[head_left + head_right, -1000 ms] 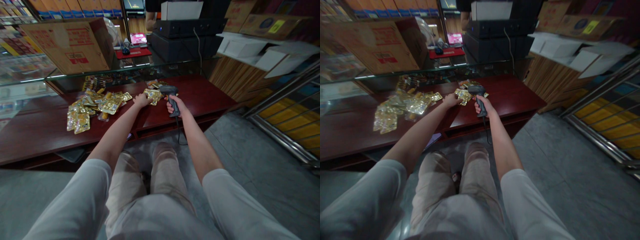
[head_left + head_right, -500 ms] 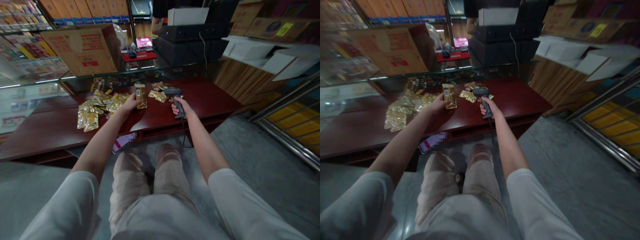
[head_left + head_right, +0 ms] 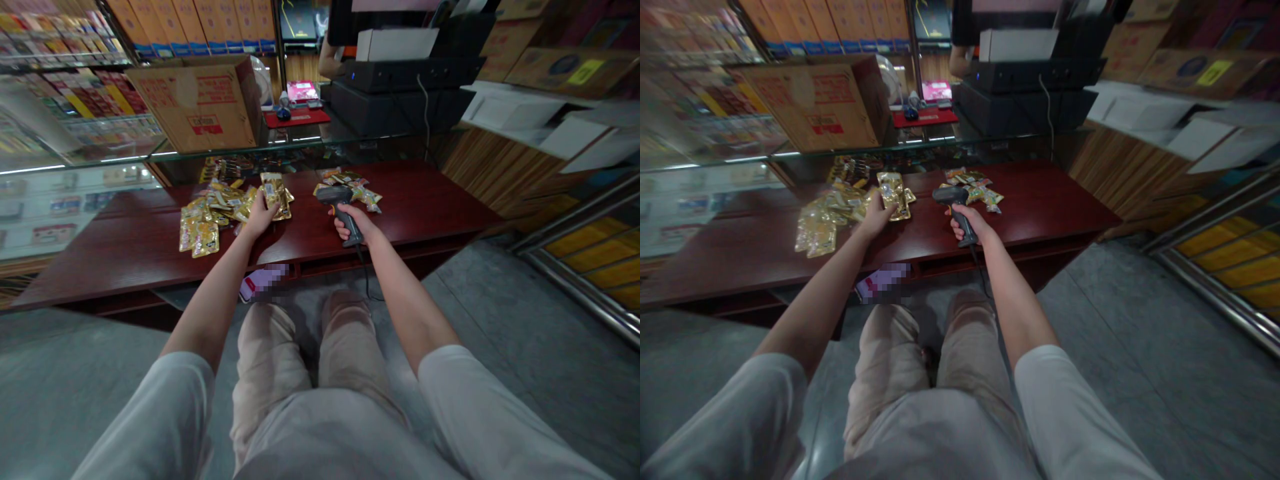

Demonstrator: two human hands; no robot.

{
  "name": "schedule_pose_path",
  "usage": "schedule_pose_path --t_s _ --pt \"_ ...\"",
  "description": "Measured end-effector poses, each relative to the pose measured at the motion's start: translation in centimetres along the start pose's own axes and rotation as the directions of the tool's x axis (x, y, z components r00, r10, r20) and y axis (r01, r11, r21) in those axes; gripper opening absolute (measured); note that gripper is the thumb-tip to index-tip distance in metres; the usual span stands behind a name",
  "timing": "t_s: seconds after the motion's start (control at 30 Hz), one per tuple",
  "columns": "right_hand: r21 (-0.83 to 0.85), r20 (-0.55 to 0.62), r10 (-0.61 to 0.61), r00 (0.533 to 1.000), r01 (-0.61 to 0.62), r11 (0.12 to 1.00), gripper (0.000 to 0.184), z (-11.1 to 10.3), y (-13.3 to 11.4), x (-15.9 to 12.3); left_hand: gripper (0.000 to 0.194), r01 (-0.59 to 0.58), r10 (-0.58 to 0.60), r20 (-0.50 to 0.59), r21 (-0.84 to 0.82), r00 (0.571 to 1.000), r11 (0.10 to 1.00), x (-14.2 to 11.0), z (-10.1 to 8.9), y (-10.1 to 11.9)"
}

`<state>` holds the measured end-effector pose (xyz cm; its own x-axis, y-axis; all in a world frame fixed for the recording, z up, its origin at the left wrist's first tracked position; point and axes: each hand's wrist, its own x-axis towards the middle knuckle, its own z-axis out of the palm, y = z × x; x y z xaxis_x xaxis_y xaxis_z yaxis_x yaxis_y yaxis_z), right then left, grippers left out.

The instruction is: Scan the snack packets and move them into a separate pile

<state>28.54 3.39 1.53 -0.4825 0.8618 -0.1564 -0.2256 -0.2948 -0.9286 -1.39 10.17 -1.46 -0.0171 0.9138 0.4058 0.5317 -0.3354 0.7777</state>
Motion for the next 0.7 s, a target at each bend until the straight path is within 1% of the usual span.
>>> schedule_pose_path --t_s 0.17,0.3,0.47,0.53,0.6,0.7 --pt "-0.049 0.024 0.073 0.997 -0.071 0.996 0.039 -0.3 -0.2 0.0 0.031 0.044 -0.043 -0.017 0.112 0.999 0.993 -1.2 -0.1 1.0" --pt "-0.044 0.048 0.098 0.994 -0.096 0.994 0.039 -0.4 -0.3 0.1 0.028 0.059 -0.061 0.010 0.136 0.998 0.989 -1.3 -0.1 1.4" --pt "-0.059 0.083 0.151 0.985 -0.146 0.988 0.034 -0.7 -0.3 0.4 0.030 0.041 -0.046 0.031 0.148 0.998 0.988 -1.3 0.0 1.4" --pt "-0.054 0.080 0.139 0.987 -0.135 0.989 0.034 -0.8 -0.2 0.4 0.031 0.044 -0.048 0.020 0.167 0.999 0.985 -1.3 0.0 1.5" --pt "-0.033 0.070 0.100 0.993 -0.098 0.995 0.035 -0.7 -0.2 0.2 0.032 0.057 -0.061 0.017 0.183 0.998 0.981 -1.4 0.0 1.6" --pt "0.005 0.052 0.033 0.998 -0.033 0.999 0.036 -0.6 0.0 -0.2 0.034 0.012 -0.025 0.071 0.179 0.997 0.984 -1.6 -0.2 2.0"
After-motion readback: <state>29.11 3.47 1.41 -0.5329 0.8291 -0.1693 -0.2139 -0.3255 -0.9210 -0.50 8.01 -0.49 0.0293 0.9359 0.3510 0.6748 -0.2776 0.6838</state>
